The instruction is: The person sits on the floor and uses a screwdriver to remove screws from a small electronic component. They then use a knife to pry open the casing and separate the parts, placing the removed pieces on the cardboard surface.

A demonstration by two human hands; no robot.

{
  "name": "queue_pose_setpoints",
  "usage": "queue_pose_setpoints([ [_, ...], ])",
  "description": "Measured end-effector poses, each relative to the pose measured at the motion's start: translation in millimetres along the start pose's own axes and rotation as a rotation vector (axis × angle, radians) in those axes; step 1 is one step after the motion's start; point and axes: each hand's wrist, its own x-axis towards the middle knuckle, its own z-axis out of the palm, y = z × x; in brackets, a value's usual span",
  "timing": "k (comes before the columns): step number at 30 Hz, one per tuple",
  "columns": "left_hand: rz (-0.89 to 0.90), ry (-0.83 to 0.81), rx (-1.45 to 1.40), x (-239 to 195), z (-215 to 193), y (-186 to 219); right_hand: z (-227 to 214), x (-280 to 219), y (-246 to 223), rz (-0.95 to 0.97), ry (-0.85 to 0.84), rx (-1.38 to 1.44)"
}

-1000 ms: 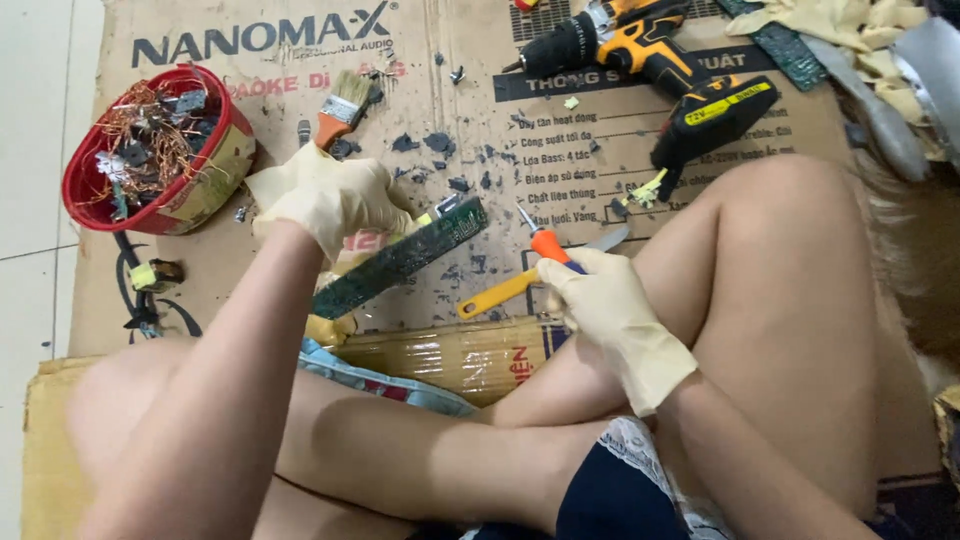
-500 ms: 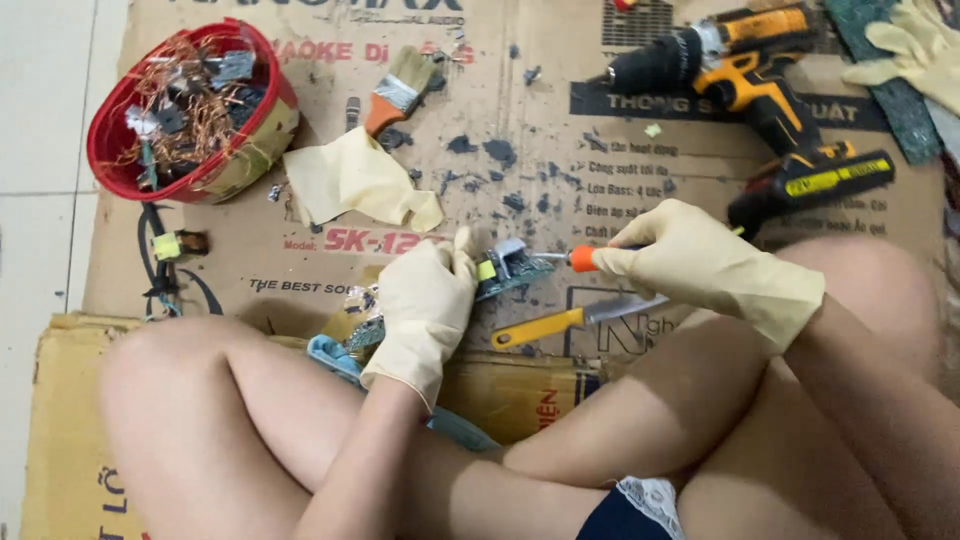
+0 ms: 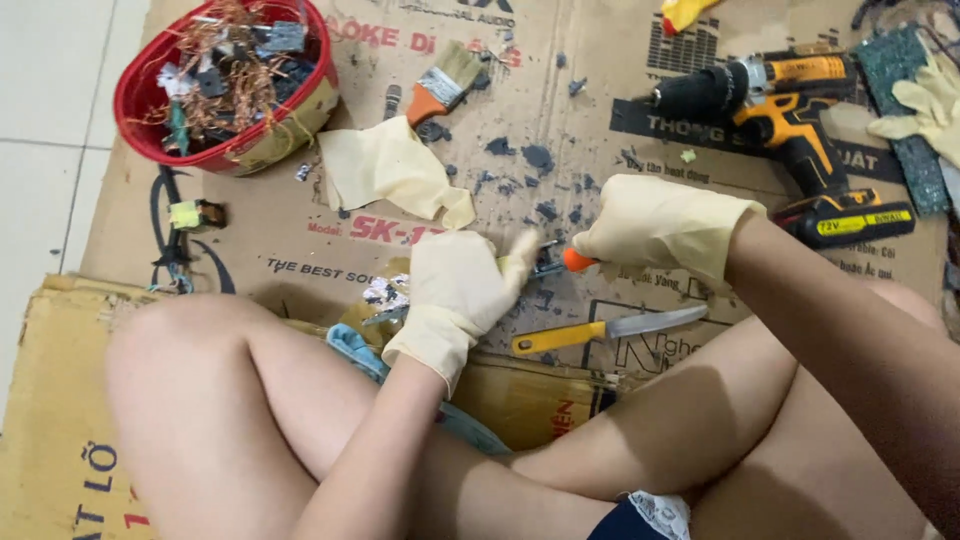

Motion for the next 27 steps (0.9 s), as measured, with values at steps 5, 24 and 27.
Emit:
queue_pose_setpoints([
  [5, 0.263, 0.017, 0.202, 11.2, 45.1, -10.2, -1.5, -9.2, -10.4, 0.069, -0.043, 0.031],
  [24, 0.213, 0.383, 0.365, 15.6, 95.5, -3.4, 20.9, -19.0, -1.8, 0.000, 0.265, 0.200],
  [27, 0.260, 0.584, 0.427, 33.7, 117.3, -12.3, 15.0, -28.4, -9.8, -0.009, 0.227, 0.158],
])
